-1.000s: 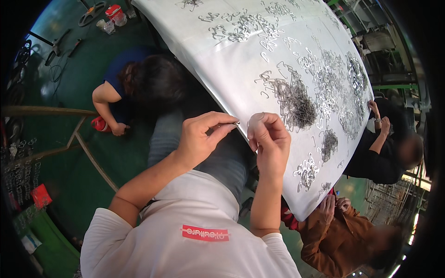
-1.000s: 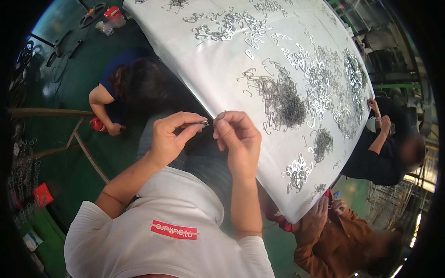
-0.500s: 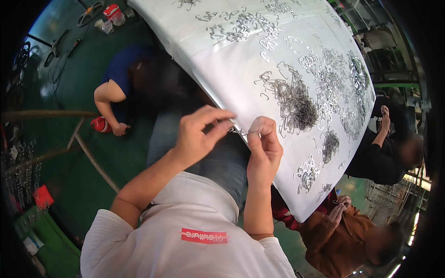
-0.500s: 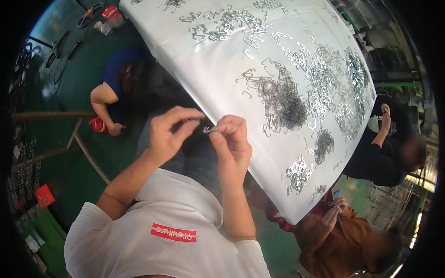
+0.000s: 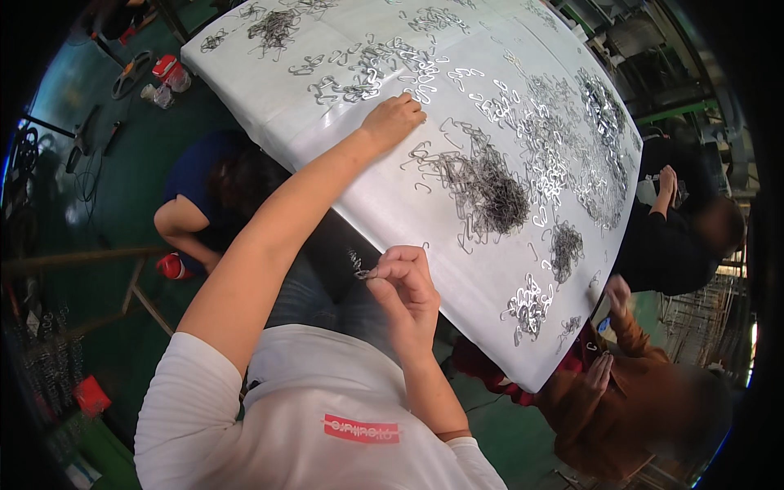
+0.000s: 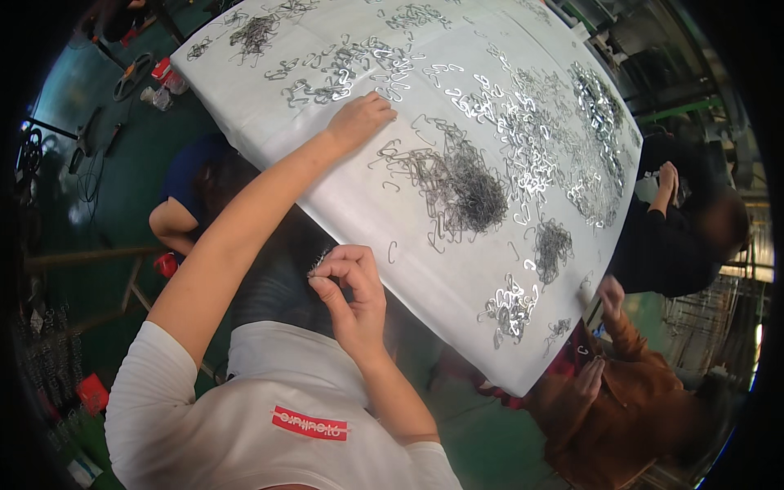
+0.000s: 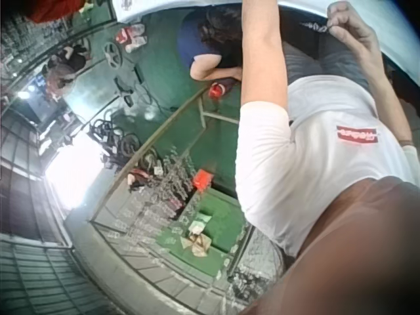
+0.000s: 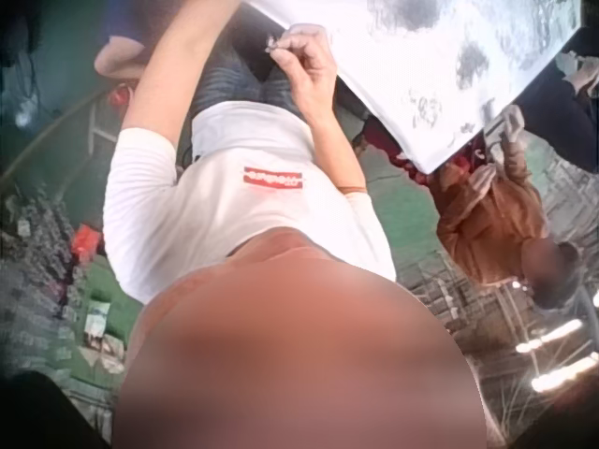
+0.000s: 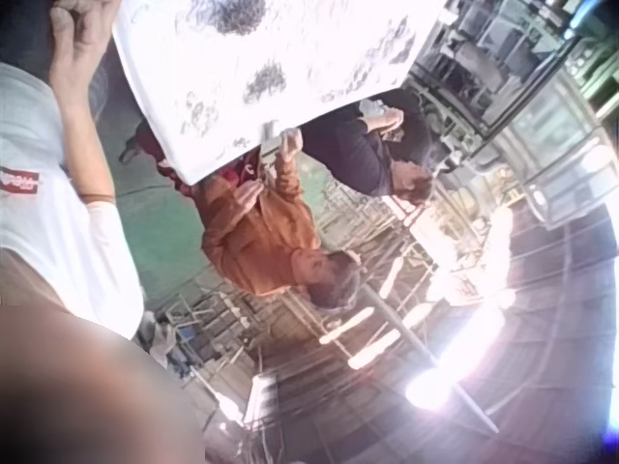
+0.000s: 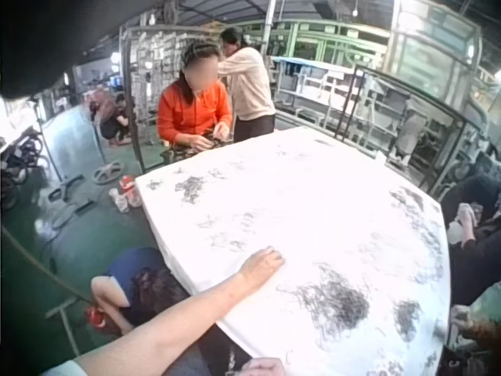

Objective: The person picks small metal hooks and links from a table and connects them by hand. The person then hangs the assembled chains onto a nearby metal rack. Other workers at the table perform similar assembly tasks.

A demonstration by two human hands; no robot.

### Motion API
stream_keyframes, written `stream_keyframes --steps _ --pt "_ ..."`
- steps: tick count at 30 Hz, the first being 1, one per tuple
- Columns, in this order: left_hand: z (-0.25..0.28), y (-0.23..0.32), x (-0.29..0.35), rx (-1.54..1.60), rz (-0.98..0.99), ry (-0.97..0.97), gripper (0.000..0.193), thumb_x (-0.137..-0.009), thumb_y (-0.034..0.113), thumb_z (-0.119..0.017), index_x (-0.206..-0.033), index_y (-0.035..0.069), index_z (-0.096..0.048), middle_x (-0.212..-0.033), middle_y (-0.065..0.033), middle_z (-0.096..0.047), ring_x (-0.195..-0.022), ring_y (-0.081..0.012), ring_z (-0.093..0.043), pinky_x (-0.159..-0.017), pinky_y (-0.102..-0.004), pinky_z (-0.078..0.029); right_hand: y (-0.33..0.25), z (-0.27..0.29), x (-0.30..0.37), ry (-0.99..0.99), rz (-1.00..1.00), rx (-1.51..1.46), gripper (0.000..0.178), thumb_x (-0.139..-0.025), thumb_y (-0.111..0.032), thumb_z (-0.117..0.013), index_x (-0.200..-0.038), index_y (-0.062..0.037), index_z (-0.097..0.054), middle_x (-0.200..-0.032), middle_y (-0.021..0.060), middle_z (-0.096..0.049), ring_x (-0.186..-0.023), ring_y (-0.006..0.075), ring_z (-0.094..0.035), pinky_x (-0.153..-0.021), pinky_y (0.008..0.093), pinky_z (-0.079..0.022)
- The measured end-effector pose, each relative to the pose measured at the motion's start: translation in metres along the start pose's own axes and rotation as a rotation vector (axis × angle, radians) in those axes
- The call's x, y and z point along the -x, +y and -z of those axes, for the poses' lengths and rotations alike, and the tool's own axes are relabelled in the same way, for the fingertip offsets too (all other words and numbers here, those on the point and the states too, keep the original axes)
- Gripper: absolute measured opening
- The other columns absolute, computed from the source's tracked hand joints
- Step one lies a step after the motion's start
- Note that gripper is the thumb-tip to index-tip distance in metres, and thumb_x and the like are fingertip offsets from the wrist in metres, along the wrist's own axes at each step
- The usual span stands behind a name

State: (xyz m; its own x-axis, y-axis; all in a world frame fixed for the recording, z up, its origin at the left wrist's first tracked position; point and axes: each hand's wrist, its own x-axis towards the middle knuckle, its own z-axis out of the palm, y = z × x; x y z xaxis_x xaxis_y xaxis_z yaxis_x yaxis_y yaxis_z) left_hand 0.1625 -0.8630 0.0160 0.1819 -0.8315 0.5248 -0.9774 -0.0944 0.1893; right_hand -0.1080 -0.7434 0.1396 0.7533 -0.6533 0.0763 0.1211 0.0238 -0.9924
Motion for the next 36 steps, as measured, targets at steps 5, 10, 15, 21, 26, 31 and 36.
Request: stream_keyframes --steps 5,10,15,21,26,31,36 --pt "0.045 0.03 0.01 0.322 0.403 0.117 0.018 -0.087 0.012 -0.061 -0.1 0.004 -0.069 -0.087 -0.0058 -0.069 -0.082 -0.0242 -0.066 -0.073 -0.033 -0.052 0.006 0.0 0.002 0.031 0.0 0.027 0.007 -0.083 -0.007 -0.07 -0.088 -0.0039 -0.066 -0.097 0.0034 -0.054 -0.083 0.0121 -0.052 -0.067 0.0231 -0.04" --pt "0.149 0.113 0.089 0.773 0.565 0.257 0.013 -0.086 0.005 -0.063 -0.097 0.001 -0.069 -0.078 -0.0105 -0.07 -0.065 -0.0157 -0.065 -0.06 -0.0276 -0.049 0.012 0.002 0.004 0.05 -0.027 0.047 0.007 -0.084 -0.008 -0.069 -0.089 -0.0039 -0.066 -0.098 0.0034 -0.053 -0.082 0.0114 -0.052 -0.067 0.0227 -0.041" --pt "0.214 0.16 0.131 0.789 0.596 0.183 0.014 -0.084 -0.001 -0.063 -0.096 -0.001 -0.069 -0.081 -0.0099 -0.069 -0.067 -0.0156 -0.066 -0.06 -0.0261 -0.051 0.014 -0.002 0.006 0.049 -0.043 0.095 0.009 -0.084 -0.011 -0.069 -0.09 -0.0041 -0.066 -0.099 0.0031 -0.053 -0.082 0.0118 -0.051 -0.068 0.0236 -0.042" --pt "0.22 0.166 0.145 0.761 0.523 0.261 0.014 -0.082 -0.005 -0.064 -0.094 0.0 -0.07 -0.091 -0.0102 -0.069 -0.082 -0.0179 -0.065 -0.068 -0.0272 -0.052 0.011 -0.009 0.007 0.035 -0.068 0.141 0.011 -0.083 -0.012 -0.07 -0.09 -0.0046 -0.066 -0.097 0.0022 -0.053 -0.082 0.0117 -0.051 -0.067 0.0238 -0.039" --pt "0.217 0.164 0.152 0.784 0.552 0.286 0.018 -0.081 -0.005 -0.066 -0.095 0.004 -0.072 -0.101 -0.0097 -0.065 -0.087 -0.0188 -0.062 -0.068 -0.0267 -0.051 0.018 -0.001 0.002 -0.072 -0.101 0.153 0.012 -0.082 -0.013 -0.072 -0.091 -0.006 -0.066 -0.098 0.0019 -0.056 -0.084 0.0121 -0.052 -0.067 0.0254 -0.04" --pt "0.221 0.162 0.154 0.8 0.583 0.269 0.021 -0.077 -0.008 -0.069 -0.094 0.005 -0.073 -0.095 -0.0074 -0.063 -0.082 -0.0175 -0.06 -0.065 -0.0269 -0.05 0.036 0.058 -0.091 0.048 -0.015 0.618 0.016 -0.084 -0.015 -0.068 -0.098 -0.0059 -0.07 -0.087 0.0059 -0.067 -0.073 0.0168 -0.058 -0.063 0.0311 -0.045" --pt "0.229 0.168 0.154 0.781 0.601 0.25 0.019 -0.077 -0.007 -0.07 -0.092 0.005 -0.074 -0.091 -0.006 -0.063 -0.08 -0.0169 -0.06 -0.064 -0.0267 -0.049 0.06 0.089 -0.226 0.215 -0.29 1.121 0.029 -0.083 -0.029 -0.066 -0.099 -0.0059 -0.071 -0.104 0.0155 -0.069 -0.093 0.0288 -0.067 -0.079 0.0381 -0.051"
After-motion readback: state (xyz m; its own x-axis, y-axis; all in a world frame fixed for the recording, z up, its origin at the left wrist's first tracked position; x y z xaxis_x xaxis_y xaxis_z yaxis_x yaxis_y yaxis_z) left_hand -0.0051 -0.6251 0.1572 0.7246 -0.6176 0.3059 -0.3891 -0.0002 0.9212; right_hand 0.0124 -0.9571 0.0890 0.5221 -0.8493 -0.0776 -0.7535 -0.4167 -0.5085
